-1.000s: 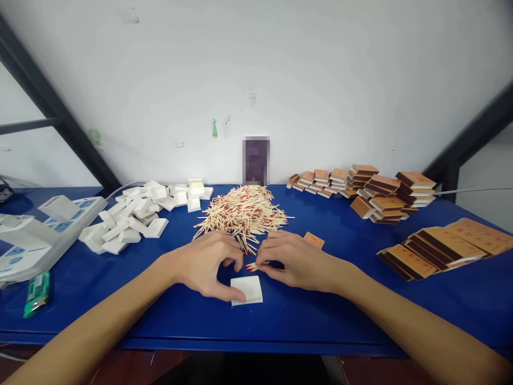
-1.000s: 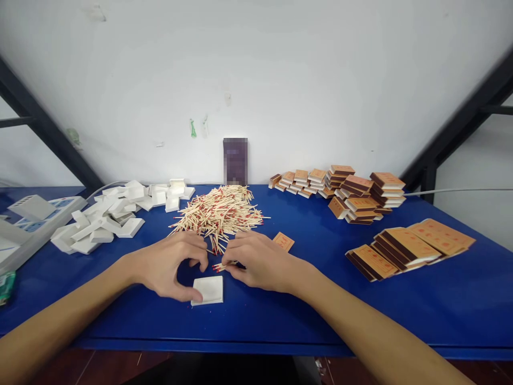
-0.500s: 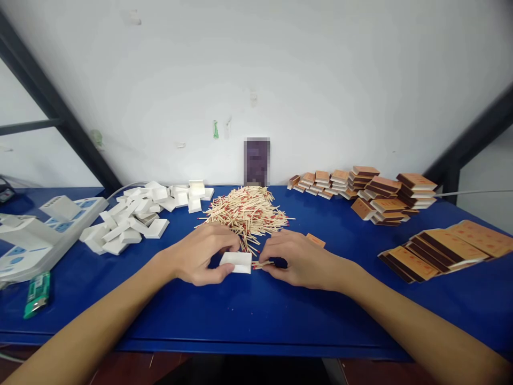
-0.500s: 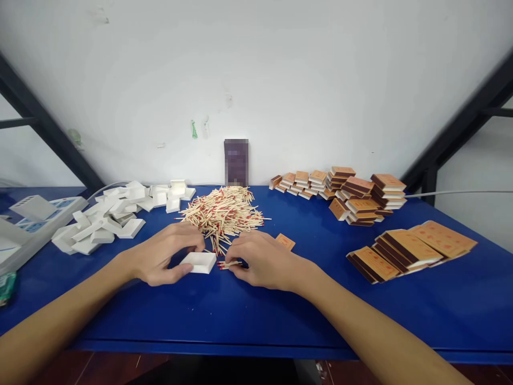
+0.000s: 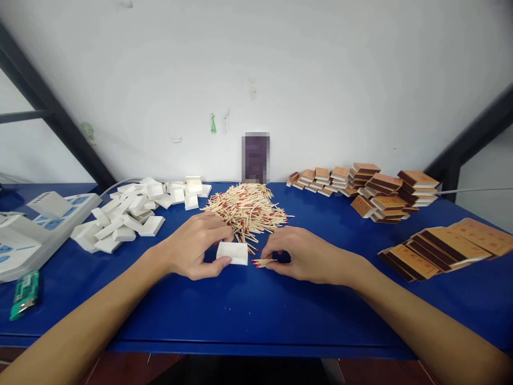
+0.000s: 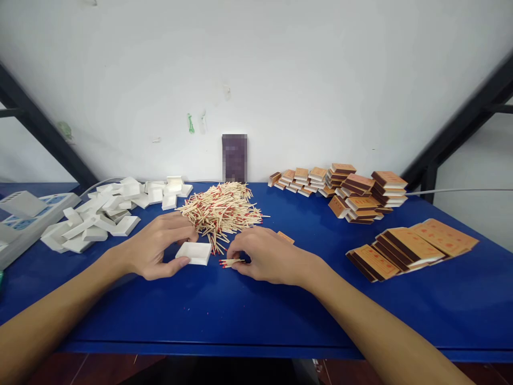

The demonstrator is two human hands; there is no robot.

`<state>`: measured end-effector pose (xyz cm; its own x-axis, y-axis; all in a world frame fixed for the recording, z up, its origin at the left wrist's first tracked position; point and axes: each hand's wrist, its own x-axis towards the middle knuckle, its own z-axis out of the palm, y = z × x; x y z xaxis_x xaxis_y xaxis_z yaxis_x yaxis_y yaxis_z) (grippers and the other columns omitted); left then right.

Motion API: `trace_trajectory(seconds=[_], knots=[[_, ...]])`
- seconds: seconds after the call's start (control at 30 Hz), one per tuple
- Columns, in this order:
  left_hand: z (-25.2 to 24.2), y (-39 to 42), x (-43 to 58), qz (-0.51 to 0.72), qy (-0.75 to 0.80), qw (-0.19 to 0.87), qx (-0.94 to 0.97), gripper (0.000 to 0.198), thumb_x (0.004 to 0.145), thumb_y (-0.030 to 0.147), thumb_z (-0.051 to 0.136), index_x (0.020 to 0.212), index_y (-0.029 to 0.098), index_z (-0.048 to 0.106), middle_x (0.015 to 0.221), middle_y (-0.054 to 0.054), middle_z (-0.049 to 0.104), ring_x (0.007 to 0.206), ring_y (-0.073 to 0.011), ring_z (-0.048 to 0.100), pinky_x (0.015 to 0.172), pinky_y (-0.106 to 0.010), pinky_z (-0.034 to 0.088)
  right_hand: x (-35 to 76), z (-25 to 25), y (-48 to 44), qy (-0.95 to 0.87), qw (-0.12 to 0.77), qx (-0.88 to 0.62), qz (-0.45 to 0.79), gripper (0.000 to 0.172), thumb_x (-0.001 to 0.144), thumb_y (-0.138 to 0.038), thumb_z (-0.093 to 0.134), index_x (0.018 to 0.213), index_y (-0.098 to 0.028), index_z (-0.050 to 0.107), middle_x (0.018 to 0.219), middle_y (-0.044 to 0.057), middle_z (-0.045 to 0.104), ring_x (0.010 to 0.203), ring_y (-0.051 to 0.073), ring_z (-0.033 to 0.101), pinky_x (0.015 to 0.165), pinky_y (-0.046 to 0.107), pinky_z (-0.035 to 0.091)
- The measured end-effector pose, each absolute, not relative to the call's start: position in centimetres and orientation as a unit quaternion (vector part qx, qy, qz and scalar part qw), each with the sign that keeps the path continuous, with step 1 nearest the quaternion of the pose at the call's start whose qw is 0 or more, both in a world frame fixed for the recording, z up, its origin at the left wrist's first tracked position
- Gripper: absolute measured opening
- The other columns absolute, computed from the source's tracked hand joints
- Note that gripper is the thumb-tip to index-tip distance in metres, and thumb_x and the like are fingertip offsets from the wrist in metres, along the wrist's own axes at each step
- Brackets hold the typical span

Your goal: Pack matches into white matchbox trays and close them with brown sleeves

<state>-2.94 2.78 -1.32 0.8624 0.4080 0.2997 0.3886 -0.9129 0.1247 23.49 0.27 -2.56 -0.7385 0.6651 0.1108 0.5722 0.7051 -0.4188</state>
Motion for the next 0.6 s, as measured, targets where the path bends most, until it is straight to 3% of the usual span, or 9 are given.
trace_trajectory(seconds=[0.27, 0.43, 0.5, 0.6], knots=[[-2.9, 0.8, -0.6, 0.151, 0.149, 0.032, 0.977, 0.039, 0.077, 0.056, 0.062, 0.076, 0.018, 0.056, 0.068, -0.001, 0.057, 0.061, -0.0155, 0.051, 0.060, -0.031, 0.035, 23.6, -2.5, 0.3, -0.907, 0.111, -0.365, 0.180, 0.009, 0.083, -0.025, 0.066, 0.090, -0.021, 0.071, 0.092, 0.002, 0.068, 0.081, 0.016, 0.061, 0.071, 0.029, 0.043], [-3.8, 0.4, 0.1, 0.149, 0.123, 0.028, 0.981, 0.057, 0.074, 0.075, 0.057, 0.075, 0.018, 0.058, 0.062, -0.001, 0.055, 0.058, -0.0161, 0.050, 0.058, -0.031, 0.034, 23.4, -2.6, 0.3, -0.908, 0.113, -0.354, 0.193, 0.004, 0.082, -0.018, 0.064, 0.083, -0.020, 0.068, 0.084, 0.000, 0.066, 0.076, 0.014, 0.058, 0.068, 0.026, 0.040], [-3.6, 0.7, -0.2, 0.158, 0.130, 0.045, 0.978, 0.055, 0.082, 0.071, 0.052, 0.084, 0.017, 0.061, 0.067, -0.002, 0.059, 0.061, -0.0164, 0.052, 0.060, -0.031, 0.036, 23.4, -2.5, 0.2, -0.908, 0.114, -0.353, 0.194, 0.003, 0.082, -0.019, 0.065, 0.082, -0.020, 0.068, 0.082, -0.001, 0.066, 0.074, 0.013, 0.057, 0.067, 0.025, 0.039], [-2.7, 1.5, -1.0, 0.175, 0.170, 0.041, 0.969, 0.036, 0.098, 0.046, 0.043, 0.096, 0.017, 0.063, 0.080, -0.004, 0.064, 0.070, -0.0162, 0.056, 0.068, -0.030, 0.039, 23.2, -2.5, 0.0, -0.908, 0.118, -0.350, 0.199, 0.004, 0.083, -0.021, 0.065, 0.083, -0.020, 0.068, 0.081, 0.000, 0.065, 0.072, 0.013, 0.056, 0.066, 0.026, 0.039]])
